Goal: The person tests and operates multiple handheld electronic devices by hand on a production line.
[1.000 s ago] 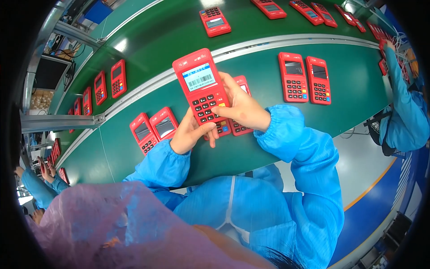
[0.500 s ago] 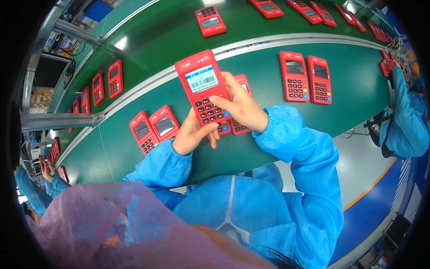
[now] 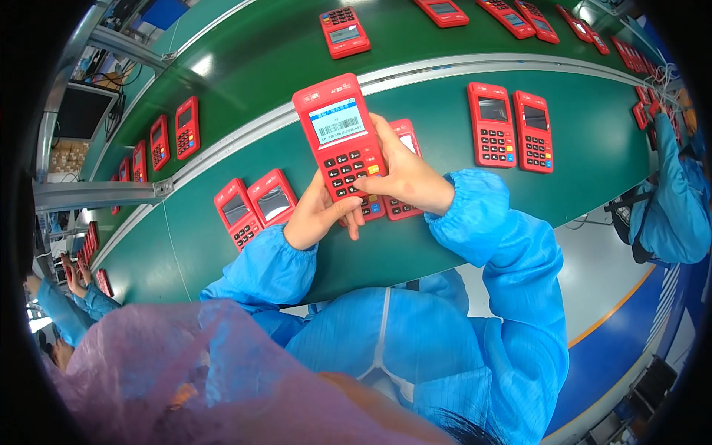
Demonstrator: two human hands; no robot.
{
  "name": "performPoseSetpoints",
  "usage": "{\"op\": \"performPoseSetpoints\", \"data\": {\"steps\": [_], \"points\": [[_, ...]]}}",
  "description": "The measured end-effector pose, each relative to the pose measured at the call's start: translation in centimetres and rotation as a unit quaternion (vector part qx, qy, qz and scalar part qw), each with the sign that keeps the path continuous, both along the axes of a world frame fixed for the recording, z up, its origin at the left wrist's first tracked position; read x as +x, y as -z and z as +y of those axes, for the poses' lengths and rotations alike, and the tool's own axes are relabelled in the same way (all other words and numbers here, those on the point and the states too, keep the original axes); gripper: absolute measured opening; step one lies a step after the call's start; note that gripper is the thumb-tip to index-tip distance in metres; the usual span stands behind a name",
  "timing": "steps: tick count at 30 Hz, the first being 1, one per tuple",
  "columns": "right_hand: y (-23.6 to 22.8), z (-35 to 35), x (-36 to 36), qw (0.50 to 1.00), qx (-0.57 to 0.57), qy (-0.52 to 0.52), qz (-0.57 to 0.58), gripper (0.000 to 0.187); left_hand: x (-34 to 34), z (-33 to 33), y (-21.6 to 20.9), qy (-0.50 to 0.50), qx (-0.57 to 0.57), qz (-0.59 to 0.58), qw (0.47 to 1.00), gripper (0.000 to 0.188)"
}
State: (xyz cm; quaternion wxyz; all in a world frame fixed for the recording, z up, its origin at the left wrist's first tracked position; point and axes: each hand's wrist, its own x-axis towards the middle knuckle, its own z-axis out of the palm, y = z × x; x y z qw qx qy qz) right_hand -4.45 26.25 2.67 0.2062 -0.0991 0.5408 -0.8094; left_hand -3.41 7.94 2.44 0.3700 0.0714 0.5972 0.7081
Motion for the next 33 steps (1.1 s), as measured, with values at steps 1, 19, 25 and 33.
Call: {"op": "performPoseSetpoints", "data": {"steps": [1,19,25,33], "points": [[0.0,-0.2,0.1,1.0,0.013,0.016,0.018,0.084,0.1,0.1,0.0,-0.001,-0.002,0.0,1.0,0.061],[-0.3,1.0,-0.5,0.994,-0.09,-0.053,-0.035,0.089,-0.6,-0.1,-0.7,-0.003,0.008,0.0,1.0,0.058],[0.1,0.6,-0.4,0.999,-0.042,-0.032,-0.013,0.092,-0.6,0.1,-0.7,-0.012,0.01,-0.007,1.0,0.06],[-0.4,0.5,0.0,1.0,-0.015,-0.02,-0.002,0.093,-0.3,-0.2,-0.4,0.001,0.004,0.004,1.0,0.06]]}}
